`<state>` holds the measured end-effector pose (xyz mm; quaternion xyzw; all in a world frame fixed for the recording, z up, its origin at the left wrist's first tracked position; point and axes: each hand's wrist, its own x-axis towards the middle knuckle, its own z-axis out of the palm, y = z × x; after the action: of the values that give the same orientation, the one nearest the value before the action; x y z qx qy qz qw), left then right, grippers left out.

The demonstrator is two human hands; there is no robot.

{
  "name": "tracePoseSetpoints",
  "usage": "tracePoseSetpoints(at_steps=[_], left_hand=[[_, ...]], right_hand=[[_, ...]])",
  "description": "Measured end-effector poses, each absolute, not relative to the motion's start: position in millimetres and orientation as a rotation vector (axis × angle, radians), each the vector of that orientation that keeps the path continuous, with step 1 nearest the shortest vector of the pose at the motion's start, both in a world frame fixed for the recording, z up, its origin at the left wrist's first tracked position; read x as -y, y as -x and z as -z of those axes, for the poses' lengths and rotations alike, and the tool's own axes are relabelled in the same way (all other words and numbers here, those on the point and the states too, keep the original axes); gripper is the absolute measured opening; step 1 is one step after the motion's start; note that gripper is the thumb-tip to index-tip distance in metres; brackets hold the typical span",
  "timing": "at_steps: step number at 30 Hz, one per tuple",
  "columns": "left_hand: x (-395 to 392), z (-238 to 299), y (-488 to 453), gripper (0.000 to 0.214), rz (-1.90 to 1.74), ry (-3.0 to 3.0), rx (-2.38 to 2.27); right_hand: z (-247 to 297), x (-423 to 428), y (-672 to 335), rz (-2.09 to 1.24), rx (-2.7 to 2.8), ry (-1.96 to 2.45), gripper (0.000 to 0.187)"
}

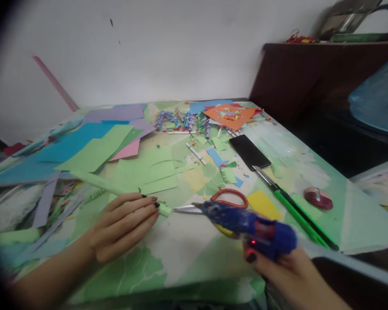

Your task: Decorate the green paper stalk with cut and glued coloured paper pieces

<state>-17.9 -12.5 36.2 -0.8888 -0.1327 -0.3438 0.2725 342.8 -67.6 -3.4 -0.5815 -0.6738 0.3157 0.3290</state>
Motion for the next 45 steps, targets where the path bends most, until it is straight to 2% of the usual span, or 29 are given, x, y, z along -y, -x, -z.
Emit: tracePoseSetpoints(at_steps=[2,5,9,19,31,39,45], left_hand=[[12.4,-36.2,17.5,0.02,0.914,2.386,0.37],[11.9,-35.8,18.0,0.019,0.9,2.364,0.387],[11.1,-33.6,19.7,0.017,0.9,2.378,0.387],[11.0,-31.1,19.7,0.017,0.917,2.394,0.375],[11.7,-30.2,20.3,0.016,0.963,2.452,0.395],[12.2,-28.8,21.1,0.019,0.98,2.457,0.429],[12.3,-29.7,20.5,0.017,1.003,2.489,0.421]], right_hand=[[1.1,70.8,-326.6,-0.989,1.844,1.46,0.035],[-1.8,71.4,-313.0,-0.947,1.903,1.445,0.042],[-2.5,71.7,-303.5,-0.861,1.923,1.453,0.038],[-2.7,68.0,-291.4,-0.887,1.926,1.406,0.032],[-13.1,63.4,-287.0,-0.899,1.986,1.39,0.039],[-5.2,68.8,-292.4,-0.825,1.963,1.462,0.036],[-4.8,70.3,-292.1,-0.896,1.974,1.411,0.033]])
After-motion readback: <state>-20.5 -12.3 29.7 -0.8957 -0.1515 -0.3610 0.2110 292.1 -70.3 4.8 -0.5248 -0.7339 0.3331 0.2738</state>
